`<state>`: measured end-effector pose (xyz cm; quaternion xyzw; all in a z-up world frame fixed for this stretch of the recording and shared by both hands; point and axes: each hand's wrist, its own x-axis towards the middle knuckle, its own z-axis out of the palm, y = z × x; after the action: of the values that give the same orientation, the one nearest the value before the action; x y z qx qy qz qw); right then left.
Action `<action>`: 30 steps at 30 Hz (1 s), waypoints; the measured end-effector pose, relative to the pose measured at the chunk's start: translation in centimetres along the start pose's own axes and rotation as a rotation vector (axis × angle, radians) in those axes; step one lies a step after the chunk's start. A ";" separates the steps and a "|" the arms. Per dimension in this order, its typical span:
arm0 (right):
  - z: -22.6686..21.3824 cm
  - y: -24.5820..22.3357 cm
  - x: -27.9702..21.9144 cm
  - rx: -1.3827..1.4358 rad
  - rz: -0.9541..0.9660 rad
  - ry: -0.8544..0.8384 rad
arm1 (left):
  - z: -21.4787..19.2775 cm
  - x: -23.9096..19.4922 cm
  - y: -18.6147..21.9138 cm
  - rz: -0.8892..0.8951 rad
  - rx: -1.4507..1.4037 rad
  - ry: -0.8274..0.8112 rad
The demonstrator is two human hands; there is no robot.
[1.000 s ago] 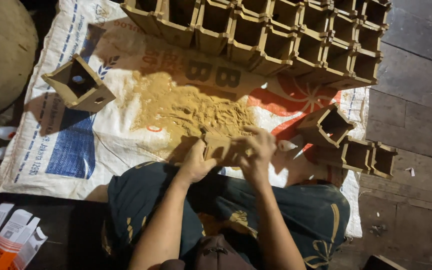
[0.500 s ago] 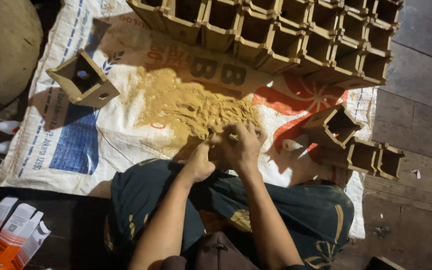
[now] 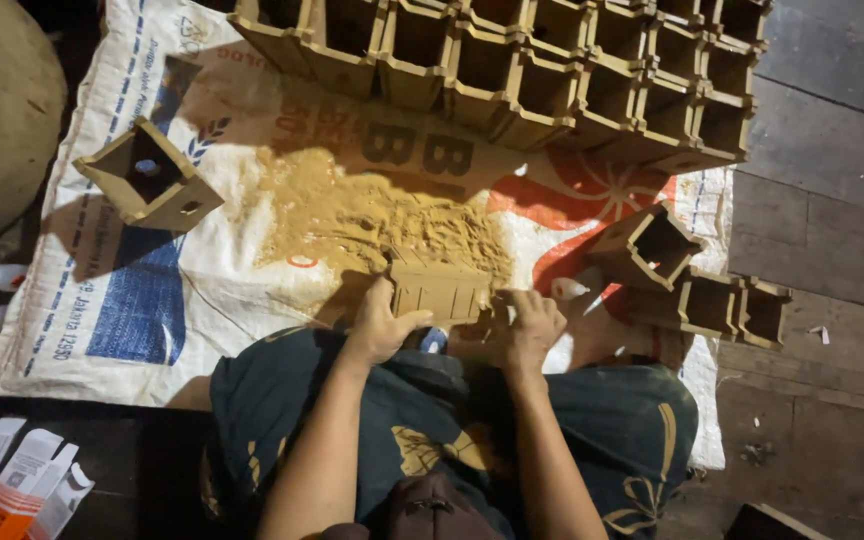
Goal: Assembling small wooden boxes by joining pre-cut panels and using sawdust to finish the joints.
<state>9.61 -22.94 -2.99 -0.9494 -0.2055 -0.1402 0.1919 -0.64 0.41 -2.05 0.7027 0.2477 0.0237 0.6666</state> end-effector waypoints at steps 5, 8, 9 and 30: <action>0.9 -0.1 -0.8 -0.210 -0.063 -0.112 | -0.4 -0.6 3.0 -0.016 -0.029 -0.020; 3.8 2.0 -1.8 -0.184 -0.136 -0.096 | -0.5 -1.1 5.8 -0.068 0.003 -0.026; 5.4 3.3 -2.3 -0.174 -0.172 -0.082 | -0.5 -1.1 6.6 -0.110 0.045 -0.028; -5.7 -4.7 4.5 0.941 0.294 -0.256 | -0.7 -1.0 7.7 -0.026 -0.169 -0.117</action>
<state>10.43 -19.85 5.11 -0.7886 -0.1325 0.1135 0.5896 0.66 0.81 5.63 0.6409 0.2146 -0.0055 0.7370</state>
